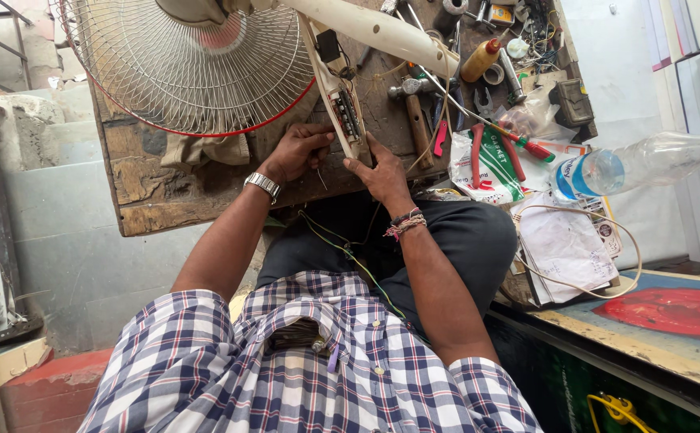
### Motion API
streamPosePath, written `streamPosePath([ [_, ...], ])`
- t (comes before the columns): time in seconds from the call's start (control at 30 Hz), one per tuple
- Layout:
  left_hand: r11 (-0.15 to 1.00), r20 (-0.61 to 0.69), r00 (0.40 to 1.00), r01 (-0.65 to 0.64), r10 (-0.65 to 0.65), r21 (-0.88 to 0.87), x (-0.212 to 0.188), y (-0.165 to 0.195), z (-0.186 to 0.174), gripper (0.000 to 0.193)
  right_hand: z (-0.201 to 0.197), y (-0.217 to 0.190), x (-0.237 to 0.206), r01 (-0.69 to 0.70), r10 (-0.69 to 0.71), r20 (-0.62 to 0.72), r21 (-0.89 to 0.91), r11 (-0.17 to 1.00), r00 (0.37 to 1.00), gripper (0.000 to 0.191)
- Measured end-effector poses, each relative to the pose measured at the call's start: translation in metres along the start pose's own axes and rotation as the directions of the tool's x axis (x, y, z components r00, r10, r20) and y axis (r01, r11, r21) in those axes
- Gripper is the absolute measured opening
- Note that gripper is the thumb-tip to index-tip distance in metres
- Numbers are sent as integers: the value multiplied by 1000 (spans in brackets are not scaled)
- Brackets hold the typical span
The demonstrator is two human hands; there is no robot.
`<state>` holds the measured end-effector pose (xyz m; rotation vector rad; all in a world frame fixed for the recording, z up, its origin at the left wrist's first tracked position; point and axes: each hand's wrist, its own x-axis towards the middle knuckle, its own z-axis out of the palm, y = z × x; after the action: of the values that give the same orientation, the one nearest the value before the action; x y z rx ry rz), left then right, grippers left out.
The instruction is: The person repairs a standing fan by adjusting internal wiring and components. They use a screwdriver to loosen and tighten screws on the fan's control module, then connect and test wires with a multimeter probe.
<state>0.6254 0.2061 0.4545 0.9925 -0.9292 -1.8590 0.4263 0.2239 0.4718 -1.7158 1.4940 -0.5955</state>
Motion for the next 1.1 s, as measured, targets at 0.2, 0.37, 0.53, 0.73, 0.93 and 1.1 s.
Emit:
streamPosePath([
  [0.2,1000,5,1000,2,-2,27,-1,4,3,36,-2,-3,-1,5,-5,1,-4,1000,1000,87],
  [0.37,1000,2,1000,1,-1,15,-5,10,4,35,-4,-9,-1,-22,22,15,3,1000,1000,87],
  [0.53,1000,10,1000,-3,3,-9,-9,21,8,35,-9,-19,-2,-33,33,11,-9,999,999,87],
  [0.73,1000,4,1000,15,-15,-26,-14,34,17,35,-19,-28,-7,-34,34,6,-31,999,999,87],
  [0.93,1000,-2,1000,14,-14,-8,-16,39,25,35,-25,-29,-10,-43,43,6,-41,998,999,85],
  [1.1,1000,4,1000,10,-10,-7,-17,41,30,33,-28,-30,-12,-43,43,1,-43,998,999,85],
])
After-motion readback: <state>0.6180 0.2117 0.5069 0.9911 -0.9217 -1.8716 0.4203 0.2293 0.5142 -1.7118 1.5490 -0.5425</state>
